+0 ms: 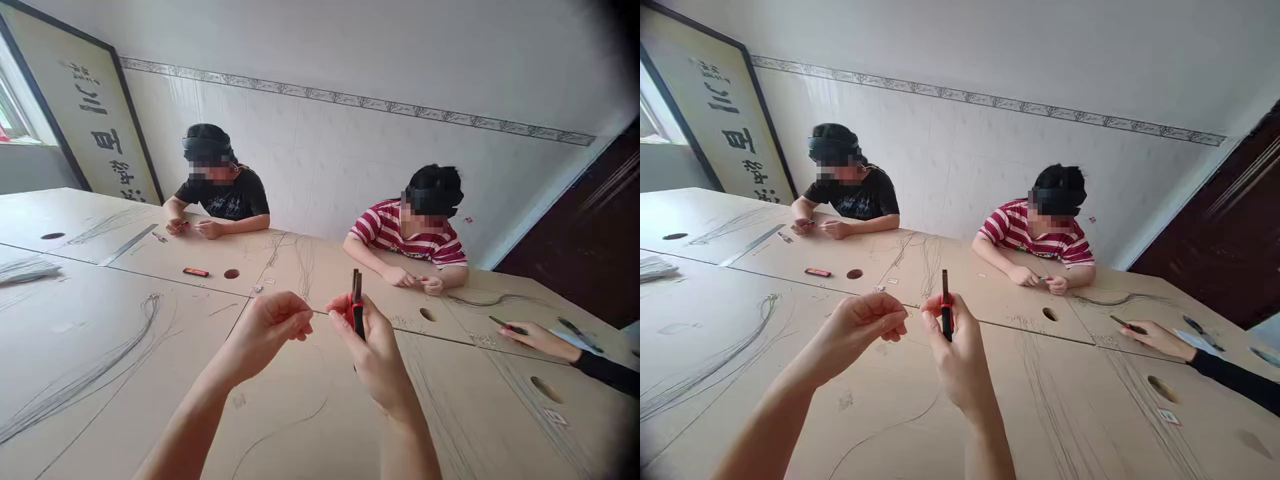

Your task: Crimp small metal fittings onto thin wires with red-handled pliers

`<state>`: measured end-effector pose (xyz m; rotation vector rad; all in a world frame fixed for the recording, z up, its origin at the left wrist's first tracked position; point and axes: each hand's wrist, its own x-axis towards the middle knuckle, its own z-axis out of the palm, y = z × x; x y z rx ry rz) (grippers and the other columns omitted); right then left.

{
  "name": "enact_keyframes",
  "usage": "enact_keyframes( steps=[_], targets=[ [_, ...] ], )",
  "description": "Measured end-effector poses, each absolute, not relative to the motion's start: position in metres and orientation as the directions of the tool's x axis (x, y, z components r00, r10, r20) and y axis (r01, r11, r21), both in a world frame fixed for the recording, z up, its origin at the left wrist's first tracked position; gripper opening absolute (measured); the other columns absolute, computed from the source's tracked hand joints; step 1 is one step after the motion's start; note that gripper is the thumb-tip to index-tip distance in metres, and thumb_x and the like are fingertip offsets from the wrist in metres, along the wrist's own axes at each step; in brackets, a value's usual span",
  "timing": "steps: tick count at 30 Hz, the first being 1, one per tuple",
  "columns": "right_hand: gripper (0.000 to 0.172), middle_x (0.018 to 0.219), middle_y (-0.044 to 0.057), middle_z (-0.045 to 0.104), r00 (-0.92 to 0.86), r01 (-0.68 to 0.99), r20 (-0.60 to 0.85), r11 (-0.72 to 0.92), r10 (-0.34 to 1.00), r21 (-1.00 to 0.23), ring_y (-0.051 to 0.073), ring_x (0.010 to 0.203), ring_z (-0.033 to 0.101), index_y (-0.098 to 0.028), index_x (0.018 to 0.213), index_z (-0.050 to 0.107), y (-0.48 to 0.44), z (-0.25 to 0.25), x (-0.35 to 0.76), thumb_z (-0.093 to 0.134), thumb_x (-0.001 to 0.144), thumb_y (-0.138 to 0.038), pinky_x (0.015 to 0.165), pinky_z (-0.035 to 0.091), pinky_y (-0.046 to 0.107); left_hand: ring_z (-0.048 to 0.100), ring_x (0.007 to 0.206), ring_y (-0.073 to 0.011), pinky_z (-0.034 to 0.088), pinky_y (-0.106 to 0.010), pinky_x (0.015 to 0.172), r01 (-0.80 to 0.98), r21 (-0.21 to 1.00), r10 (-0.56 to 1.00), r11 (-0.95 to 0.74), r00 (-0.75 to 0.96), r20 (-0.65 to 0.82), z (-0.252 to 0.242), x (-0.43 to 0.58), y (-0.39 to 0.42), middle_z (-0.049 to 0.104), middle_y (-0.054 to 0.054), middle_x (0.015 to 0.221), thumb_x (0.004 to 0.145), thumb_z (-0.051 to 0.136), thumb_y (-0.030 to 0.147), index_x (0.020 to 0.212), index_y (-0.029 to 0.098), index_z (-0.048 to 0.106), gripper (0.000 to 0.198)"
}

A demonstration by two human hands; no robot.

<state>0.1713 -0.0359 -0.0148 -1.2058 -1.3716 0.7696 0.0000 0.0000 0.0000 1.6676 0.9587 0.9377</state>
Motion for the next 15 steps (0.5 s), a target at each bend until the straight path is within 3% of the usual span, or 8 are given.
enact_keyframes(
  steps=[15],
  targets=[
    [0.014, 0.081, -0.002, 0.059, 0.091, 0.164, 0.326, 0.308, 0.941, -0.937, 0.013, 0.075, 0.055, -0.022, 0.089, 0.057, -0.048, -0.007, 0.158, 0.062, 0.088, -0.035, 0.07, 0.044, 0.025, 0.062, 0.069, -0.0119, 0.052, -0.024, 0.067, 0.134, 0.949, 0.891, -0.284, 0.402, 0.21, -0.001, -0.005, -0.013, 0.069, 0.0, 0.074, 0.091, 0.061, 0.036, 0.082, 0.019, 0.065, 0.021]
  ],
)
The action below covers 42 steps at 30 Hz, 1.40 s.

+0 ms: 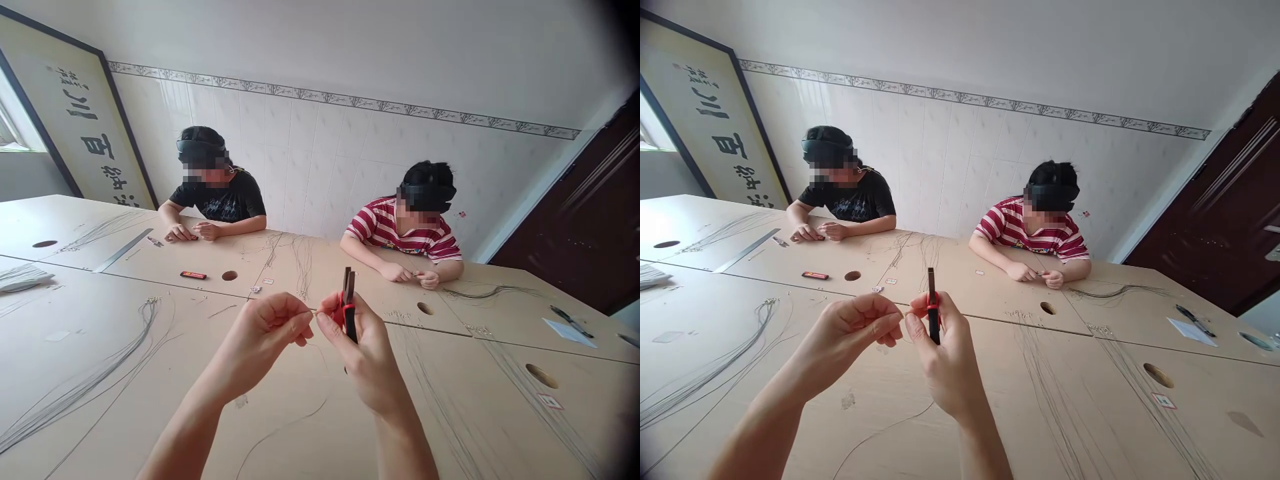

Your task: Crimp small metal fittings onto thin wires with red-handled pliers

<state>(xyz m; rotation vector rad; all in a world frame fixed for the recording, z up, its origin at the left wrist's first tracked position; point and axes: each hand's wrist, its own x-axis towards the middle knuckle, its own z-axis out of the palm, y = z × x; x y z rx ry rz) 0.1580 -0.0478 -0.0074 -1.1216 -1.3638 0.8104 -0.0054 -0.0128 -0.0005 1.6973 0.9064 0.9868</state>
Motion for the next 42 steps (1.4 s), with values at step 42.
enact_keyframes(
  steps=[42],
  targets=[
    [0.005, 0.087, 0.001, 0.065, 0.058, 0.36, 0.498, 0.448, 0.865, -0.819, 0.014, 0.079, 0.062, -0.023, 0.093, 0.056, -0.049, -0.007, 0.148, 0.054, 0.093, -0.028, 0.075, 0.052, 0.027, 0.054, 0.061, -0.0103, 0.047, -0.024, 0.059, 0.238, 0.931, 0.928, -0.276, 0.319, 0.193, 0.003, 0.003, -0.02, 0.06, 0.003, 0.065, 0.088, 0.054, 0.025, 0.071, 0.019, 0.056, 0.018]
  ],
)
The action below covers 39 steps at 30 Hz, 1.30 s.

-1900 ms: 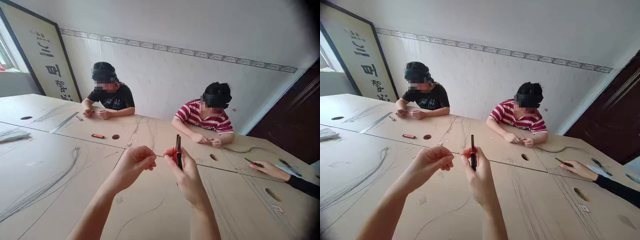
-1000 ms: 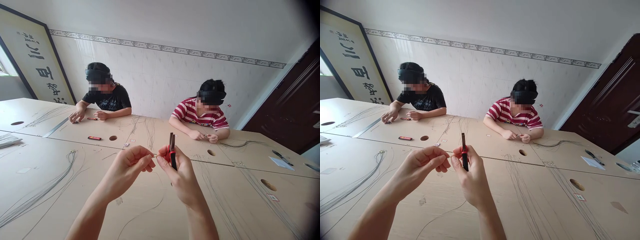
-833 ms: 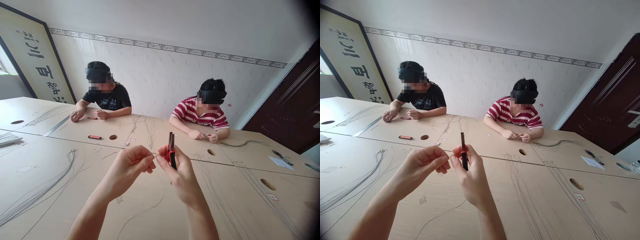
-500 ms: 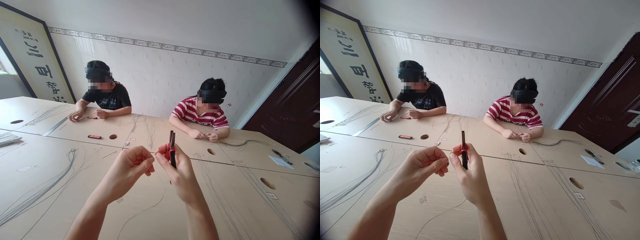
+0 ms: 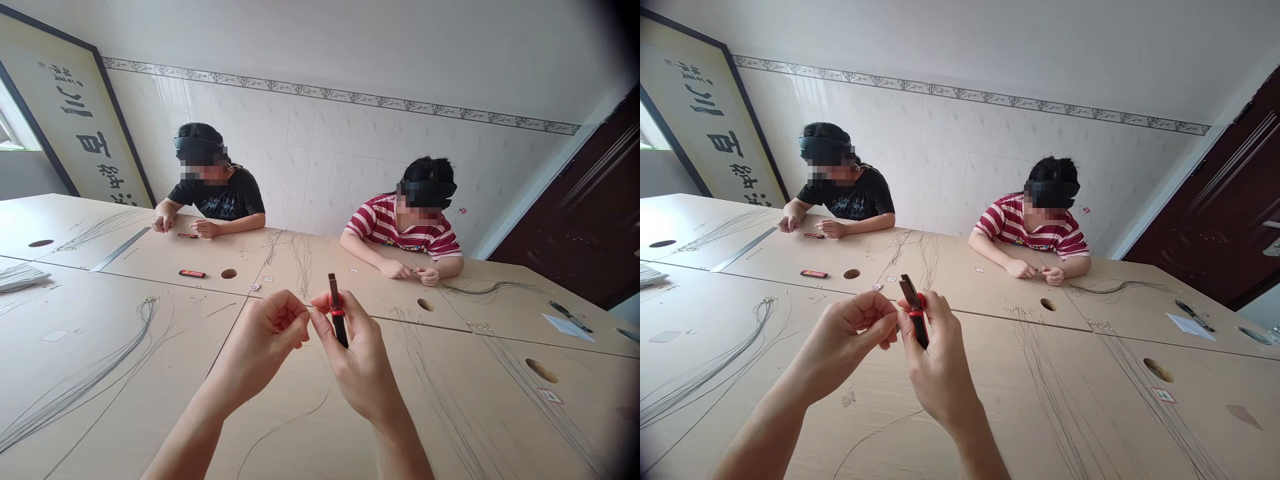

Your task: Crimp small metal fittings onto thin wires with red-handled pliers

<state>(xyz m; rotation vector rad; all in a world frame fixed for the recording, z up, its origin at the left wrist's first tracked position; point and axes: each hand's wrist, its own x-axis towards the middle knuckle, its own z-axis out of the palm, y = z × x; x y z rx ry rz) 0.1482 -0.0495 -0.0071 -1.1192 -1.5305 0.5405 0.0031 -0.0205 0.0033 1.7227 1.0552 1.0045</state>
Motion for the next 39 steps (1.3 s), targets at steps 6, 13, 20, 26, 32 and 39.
enact_keyframes(
  steps=[6, 13, 20, 26, 32, 39],
  targets=[
    [0.008, 0.085, 0.0, 0.064, 0.071, 0.332, 0.466, 0.419, 0.882, -0.845, 0.014, 0.081, 0.061, -0.024, 0.095, 0.056, -0.0478, -0.0112, 0.1477, 0.055, 0.093, -0.032, 0.074, 0.051, 0.026, 0.059, 0.063, -0.012, 0.05, -0.025, 0.06, 0.212, 0.926, 0.934, -0.311, 0.246, 0.258, 0.002, 0.0032, -0.0194, 0.064, 0.002, 0.065, 0.089, 0.057, 0.029, 0.075, 0.019, 0.059, 0.017],
    [0.014, 0.085, 0.001, 0.061, 0.162, 0.291, 0.427, 0.37, 0.89, -0.882, 0.015, 0.077, 0.059, -0.023, 0.095, 0.056, -0.0458, -0.0113, 0.1511, 0.057, 0.091, -0.037, 0.072, 0.049, 0.028, 0.061, 0.064, -0.0115, 0.051, -0.024, 0.061, 0.189, 0.918, 0.924, -0.349, 0.231, 0.304, 0.0048, -0.0026, -0.0215, 0.066, 0.002, 0.066, 0.089, 0.059, 0.028, 0.076, 0.02, 0.061, 0.016],
    [0.01, 0.094, 0.001, 0.062, 0.167, 0.355, 0.508, 0.429, 0.845, -0.83, 0.016, 0.086, 0.059, -0.026, 0.095, 0.055, -0.0494, -0.0088, 0.1509, 0.06, 0.09, -0.033, 0.081, 0.048, 0.032, 0.058, 0.062, -0.0122, 0.048, -0.025, 0.058, 0.234, 0.899, 0.911, -0.371, 0.277, 0.304, 0.0034, -0.0003, -0.0217, 0.065, 0.002, 0.065, 0.089, 0.057, 0.029, 0.075, 0.02, 0.059, 0.018],
    [0.009, 0.089, -0.001, 0.062, 0.144, 0.362, 0.506, 0.431, 0.85, -0.827, 0.015, 0.085, 0.059, -0.026, 0.096, 0.055, -0.0475, -0.0116, 0.1503, 0.06, 0.09, -0.032, 0.08, 0.049, 0.03, 0.056, 0.063, -0.0122, 0.048, -0.025, 0.059, 0.244, 0.901, 0.913, -0.359, 0.295, 0.283, 0.0027, 0.0011, -0.0218, 0.063, 0.001, 0.066, 0.09, 0.056, 0.03, 0.074, 0.019, 0.059, 0.019],
    [0.008, 0.086, 0.0, 0.062, 0.143, 0.359, 0.502, 0.428, 0.853, -0.83, 0.014, 0.081, 0.06, -0.025, 0.094, 0.055, -0.0475, -0.0116, 0.1477, 0.058, 0.091, -0.032, 0.075, 0.05, 0.027, 0.057, 0.064, -0.0126, 0.049, -0.026, 0.062, 0.237, 0.909, 0.916, -0.342, 0.302, 0.266, 0.0017, 0.0007, -0.0215, 0.063, 0.001, 0.068, 0.091, 0.056, 0.032, 0.077, 0.02, 0.06, 0.019],
    [0.01, 0.085, 0.0, 0.064, 0.14, 0.349, 0.484, 0.414, 0.864, -0.84, 0.015, 0.077, 0.062, -0.025, 0.095, 0.057, -0.0474, -0.0118, 0.1467, 0.059, 0.09, -0.034, 0.073, 0.051, 0.028, 0.058, 0.065, -0.0129, 0.049, -0.026, 0.061, 0.225, 0.909, 0.917, -0.351, 0.28, 0.285, 0.0002, -0.001, -0.0214, 0.064, 0.002, 0.068, 0.09, 0.056, 0.03, 0.077, 0.02, 0.06, 0.017]
  ],
)
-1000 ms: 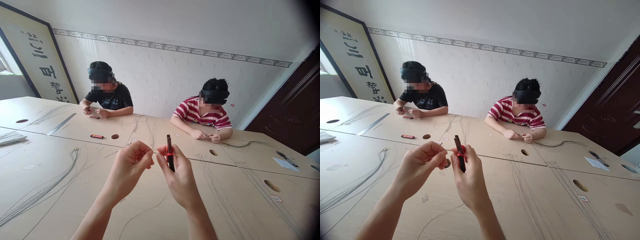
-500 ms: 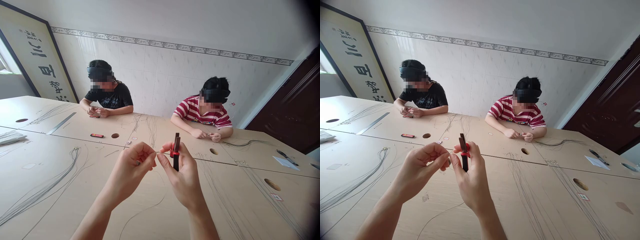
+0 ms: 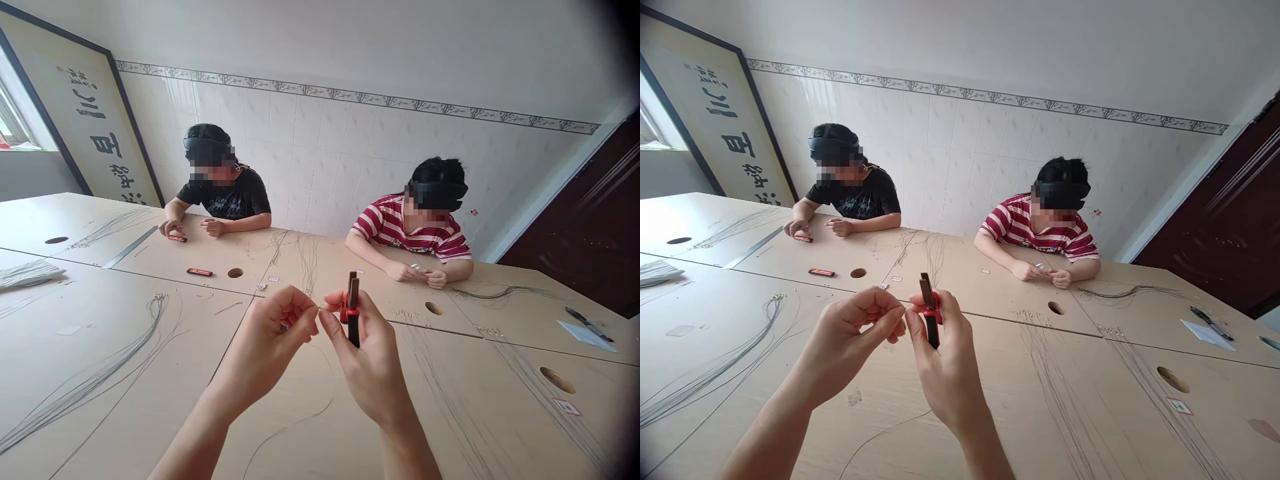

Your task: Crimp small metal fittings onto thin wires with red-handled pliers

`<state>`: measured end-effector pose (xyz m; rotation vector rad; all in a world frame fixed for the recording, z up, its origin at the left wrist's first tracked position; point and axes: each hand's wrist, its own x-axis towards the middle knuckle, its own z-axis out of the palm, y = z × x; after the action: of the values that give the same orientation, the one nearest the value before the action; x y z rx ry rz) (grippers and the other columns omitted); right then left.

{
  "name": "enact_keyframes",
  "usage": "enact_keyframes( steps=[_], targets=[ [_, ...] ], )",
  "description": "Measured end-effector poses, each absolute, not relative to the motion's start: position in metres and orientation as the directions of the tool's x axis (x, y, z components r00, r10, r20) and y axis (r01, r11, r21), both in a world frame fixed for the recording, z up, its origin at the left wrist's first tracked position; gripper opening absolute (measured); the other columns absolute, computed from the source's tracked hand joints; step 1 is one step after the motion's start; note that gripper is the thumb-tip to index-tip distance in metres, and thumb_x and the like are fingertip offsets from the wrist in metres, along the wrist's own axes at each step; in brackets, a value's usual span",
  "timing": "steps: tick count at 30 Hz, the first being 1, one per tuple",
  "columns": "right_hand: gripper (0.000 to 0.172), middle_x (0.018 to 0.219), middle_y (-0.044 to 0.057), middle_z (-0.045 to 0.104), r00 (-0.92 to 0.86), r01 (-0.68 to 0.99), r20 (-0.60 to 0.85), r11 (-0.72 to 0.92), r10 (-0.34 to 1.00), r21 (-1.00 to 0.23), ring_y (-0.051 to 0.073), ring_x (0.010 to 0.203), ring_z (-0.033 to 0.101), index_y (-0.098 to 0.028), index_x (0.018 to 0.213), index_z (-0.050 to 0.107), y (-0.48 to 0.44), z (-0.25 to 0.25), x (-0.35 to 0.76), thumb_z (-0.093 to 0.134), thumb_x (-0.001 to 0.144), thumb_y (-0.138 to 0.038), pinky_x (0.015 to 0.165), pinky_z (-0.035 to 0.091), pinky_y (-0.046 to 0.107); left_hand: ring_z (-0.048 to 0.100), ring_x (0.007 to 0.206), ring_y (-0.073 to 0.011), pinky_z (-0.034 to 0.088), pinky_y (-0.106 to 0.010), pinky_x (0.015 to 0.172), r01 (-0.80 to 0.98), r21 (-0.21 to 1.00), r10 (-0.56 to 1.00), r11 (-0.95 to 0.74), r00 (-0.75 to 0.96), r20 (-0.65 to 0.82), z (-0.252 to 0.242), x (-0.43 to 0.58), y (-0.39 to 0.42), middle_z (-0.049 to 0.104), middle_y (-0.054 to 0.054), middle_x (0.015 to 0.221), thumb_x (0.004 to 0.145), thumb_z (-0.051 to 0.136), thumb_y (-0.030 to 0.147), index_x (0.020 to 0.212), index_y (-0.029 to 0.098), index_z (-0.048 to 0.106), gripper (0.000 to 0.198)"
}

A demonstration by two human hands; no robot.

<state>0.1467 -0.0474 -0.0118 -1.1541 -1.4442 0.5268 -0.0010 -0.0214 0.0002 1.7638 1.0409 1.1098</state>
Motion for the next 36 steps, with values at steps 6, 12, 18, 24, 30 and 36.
enact_keyframes(
  steps=[6, 12, 18, 24, 30, 36],
  targets=[
    [0.014, 0.089, 0.001, 0.065, 0.173, 0.358, 0.484, 0.403, 0.858, -0.842, 0.016, 0.086, 0.062, -0.025, 0.096, 0.058, -0.048, -0.012, 0.149, 0.061, 0.089, -0.036, 0.078, 0.051, 0.03, 0.06, 0.065, -0.0124, 0.049, -0.025, 0.06, 0.22, 0.898, 0.91, -0.381, 0.263, 0.321, 0.002, -0.002, -0.021, 0.065, 0.003, 0.066, 0.091, 0.056, 0.029, 0.077, 0.02, 0.06, 0.017],
    [0.016, 0.096, 0.002, 0.066, 0.157, 0.338, 0.461, 0.391, 0.873, -0.856, 0.018, 0.093, 0.062, -0.026, 0.1, 0.058, -0.05, -0.011, 0.149, 0.061, 0.089, -0.037, 0.085, 0.05, 0.034, 0.06, 0.066, -0.0126, 0.048, -0.026, 0.062, 0.261, 0.88, 0.907, -0.397, 0.255, 0.334, 0.003, -0.005, -0.021, 0.066, 0.002, 0.067, 0.091, 0.056, 0.031, 0.076, 0.021, 0.06, 0.019],
    [0.013, 0.092, -0.001, 0.064, 0.15, 0.289, 0.452, 0.398, 0.88, -0.871, 0.014, 0.088, 0.063, -0.026, 0.097, 0.057, -0.05, -0.008, 0.148, 0.062, 0.089, -0.035, 0.08, 0.051, 0.027, 0.058, 0.065, -0.0119, 0.047, -0.024, 0.059, 0.303, 0.859, 0.902, -0.413, 0.267, 0.339, 0.004, -0.001, -0.022, 0.065, 0.002, 0.068, 0.091, 0.056, 0.03, 0.077, 0.02, 0.06, 0.017],
    [0.01, 0.09, -0.003, 0.064, 0.154, 0.294, 0.457, 0.401, 0.876, -0.868, 0.011, 0.083, 0.062, -0.026, 0.097, 0.058, -0.049, -0.011, 0.148, 0.061, 0.091, -0.034, 0.076, 0.051, 0.022, 0.057, 0.062, -0.0115, 0.044, -0.022, 0.054, 0.335, 0.837, 0.895, -0.434, 0.271, 0.355, 0.003, 0.003, -0.023, 0.063, 0.003, 0.065, 0.091, 0.055, 0.029, 0.075, 0.02, 0.059, 0.018],
    [0.01, 0.085, -0.004, 0.064, 0.152, 0.254, 0.444, 0.4, 0.883, -0.881, 0.009, 0.078, 0.061, -0.026, 0.097, 0.058, -0.05, -0.012, 0.147, 0.06, 0.092, -0.034, 0.075, 0.051, 0.021, 0.057, 0.062, -0.0111, 0.046, -0.021, 0.054, 0.299, 0.834, 0.882, -0.464, 0.24, 0.405, 0.001, 0.004, -0.024, 0.064, 0.003, 0.065, 0.091, 0.056, 0.026, 0.076, 0.02, 0.06, 0.016],
    [0.014, 0.087, -0.003, 0.064, 0.165, 0.223, 0.419, 0.381, 0.893, -0.898, 0.01, 0.082, 0.062, -0.026, 0.098, 0.059, -0.049, -0.012, 0.145, 0.06, 0.091, -0.038, 0.078, 0.051, 0.023, 0.059, 0.063, -0.0103, 0.048, -0.021, 0.056, 0.249, 0.848, 0.879, -0.467, 0.237, 0.414, 0.0, 0.005, -0.025, 0.064, 0.004, 0.066, 0.093, 0.055, 0.029, 0.079, 0.021, 0.061, 0.017]
  ],
)
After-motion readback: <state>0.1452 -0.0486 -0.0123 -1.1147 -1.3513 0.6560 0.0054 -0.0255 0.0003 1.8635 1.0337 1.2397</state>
